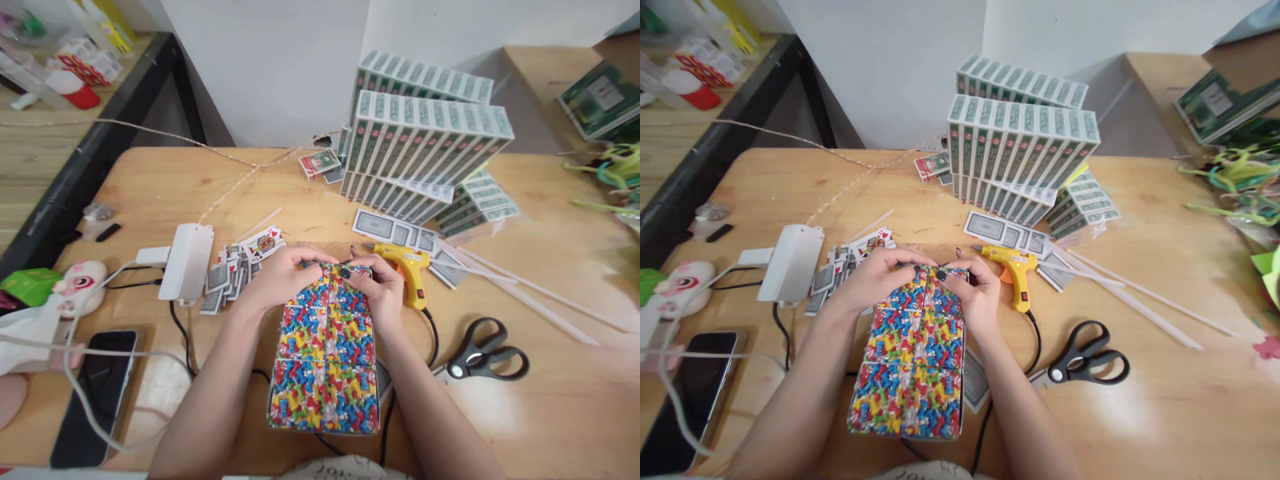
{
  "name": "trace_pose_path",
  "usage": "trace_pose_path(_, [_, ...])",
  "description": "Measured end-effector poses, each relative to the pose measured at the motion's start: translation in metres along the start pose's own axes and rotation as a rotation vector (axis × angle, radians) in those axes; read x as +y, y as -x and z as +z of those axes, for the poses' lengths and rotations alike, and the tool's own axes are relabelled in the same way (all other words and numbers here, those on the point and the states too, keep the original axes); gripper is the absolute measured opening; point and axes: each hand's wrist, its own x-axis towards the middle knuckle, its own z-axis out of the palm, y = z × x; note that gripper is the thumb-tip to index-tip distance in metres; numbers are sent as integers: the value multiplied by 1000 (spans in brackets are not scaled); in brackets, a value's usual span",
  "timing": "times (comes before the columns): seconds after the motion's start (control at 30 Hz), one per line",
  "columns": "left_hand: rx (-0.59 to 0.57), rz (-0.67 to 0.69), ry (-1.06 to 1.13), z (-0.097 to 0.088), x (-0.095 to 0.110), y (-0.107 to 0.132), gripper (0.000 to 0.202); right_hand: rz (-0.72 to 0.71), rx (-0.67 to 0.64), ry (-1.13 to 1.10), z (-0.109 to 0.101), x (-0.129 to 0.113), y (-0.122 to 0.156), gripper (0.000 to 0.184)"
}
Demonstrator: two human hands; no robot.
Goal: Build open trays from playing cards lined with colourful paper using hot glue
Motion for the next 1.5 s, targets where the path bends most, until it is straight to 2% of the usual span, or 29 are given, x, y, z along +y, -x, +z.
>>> trace_pose_path(0.4, [-42,59,10,-4,0,2,36,-3,-11,-23,-1,2,0,12])
trace_pose_path(0.63, [-46,6,35,-3,2,2,36,-1,-9,-35,-1,2,0,13])
trace_pose_path(0.93, [-8,20,230,-3,-6,0,40,-5,-7,-29,-1,1,0,11])
trace_pose_path(1.1, [-31,-99,352,-1,-5,1,41,-1,-7,-40,0,1,0,12])
trace_pose_path(1.2, [-6,-176,344,1,-4,3,40,10,-5,-42,0,2,0,12])
trace_pose_path(1.5, [-67,-221,545,1,-2,0,64,6,-12,-50,0,2,0,12])
